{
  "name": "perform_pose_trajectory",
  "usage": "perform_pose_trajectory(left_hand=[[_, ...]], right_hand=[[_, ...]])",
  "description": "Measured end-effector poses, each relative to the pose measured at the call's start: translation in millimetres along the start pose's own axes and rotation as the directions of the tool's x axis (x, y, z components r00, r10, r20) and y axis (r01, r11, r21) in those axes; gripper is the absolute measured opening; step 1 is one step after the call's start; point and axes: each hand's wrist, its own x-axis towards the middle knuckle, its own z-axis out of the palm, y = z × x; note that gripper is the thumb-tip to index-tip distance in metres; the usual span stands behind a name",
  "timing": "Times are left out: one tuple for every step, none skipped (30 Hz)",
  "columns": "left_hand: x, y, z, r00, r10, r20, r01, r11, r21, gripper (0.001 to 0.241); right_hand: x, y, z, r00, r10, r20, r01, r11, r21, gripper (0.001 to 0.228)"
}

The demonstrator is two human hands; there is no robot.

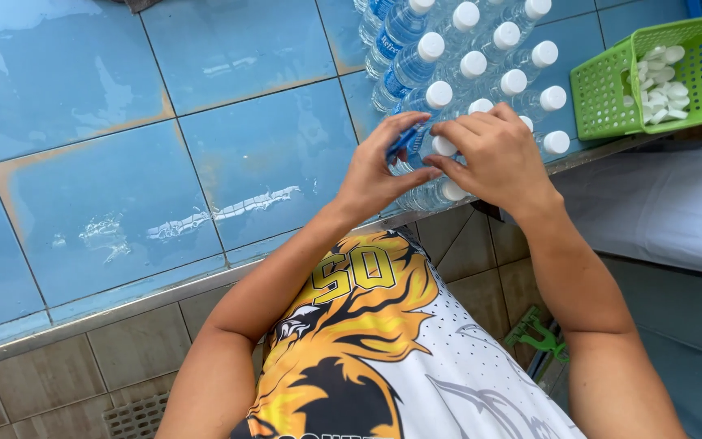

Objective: Manually applying plastic shrink-wrap seals to the caps of bottled water on a production line.

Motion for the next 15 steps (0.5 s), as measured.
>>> perform_pose_trajectory(left_hand=[[0,3,3,1.000,0.027,-0.003,-0.027,0.995,0.096,0.073],[4,7,4,1.000,0.028,-0.006,-0.027,0.995,0.099,0.073],[8,12,6,0.996,0.090,-0.003,-0.087,0.972,0.219,0.076],[13,16,8,0.988,0.151,0.017,-0.148,0.931,0.333,0.079],[16,19,8,0.988,0.153,0.023,-0.151,0.931,0.333,0.079],[20,21,9,0.981,0.179,0.072,-0.192,0.875,0.445,0.077],[24,24,9,0.972,0.199,0.124,-0.234,0.803,0.548,0.076],[27,26,9,0.970,0.204,0.130,-0.242,0.802,0.547,0.076],[29,28,8,0.963,0.226,0.146,-0.269,0.797,0.540,0.077],[31,31,7,0.956,0.246,0.159,-0.293,0.793,0.534,0.077],[33,33,6,0.955,0.247,0.164,-0.297,0.792,0.534,0.077],[34,34,5,0.956,0.237,0.175,-0.295,0.789,0.539,0.079],[35,36,4,0.956,0.226,0.187,-0.293,0.787,0.543,0.081],[37,36,3,0.957,0.226,0.181,-0.289,0.787,0.545,0.081],[38,35,1,0.955,0.217,0.202,-0.293,0.797,0.528,0.082]], right_hand=[[2,-4,-7,0.999,0.001,-0.046,0.000,1.000,0.024,0.034],[4,-3,-16,0.999,-0.003,-0.046,0.004,1.000,0.026,0.034],[6,-2,-26,0.996,0.033,-0.080,-0.025,0.995,0.096,0.031],[6,-1,-36,0.990,0.079,-0.114,-0.060,0.985,0.163,0.029],[8,-4,-45,0.990,0.083,-0.118,-0.064,0.985,0.163,0.029],[10,-6,-54,0.988,0.083,-0.128,-0.063,0.986,0.154,0.029],[11,-8,-64,0.987,0.083,-0.137,-0.063,0.987,0.145,0.031],[13,-10,-70,0.986,0.087,-0.144,-0.066,0.988,0.142,0.031],[14,-12,-75,0.985,0.086,-0.153,-0.061,0.985,0.160,0.030],[16,-13,-80,0.984,0.084,-0.159,-0.055,0.982,0.181,0.028],[16,-15,-84,0.983,0.087,-0.163,-0.057,0.982,0.181,0.028],[17,-16,-89,0.982,0.083,-0.168,-0.044,0.974,0.223,0.024],[18,-17,-93,0.982,0.079,-0.172,-0.031,0.964,0.265,0.020],[17,-16,-96,0.983,0.073,-0.169,-0.026,0.964,0.266,0.020],[17,-15,-98,0.985,0.068,-0.159,-0.021,0.959,0.282,0.021]])
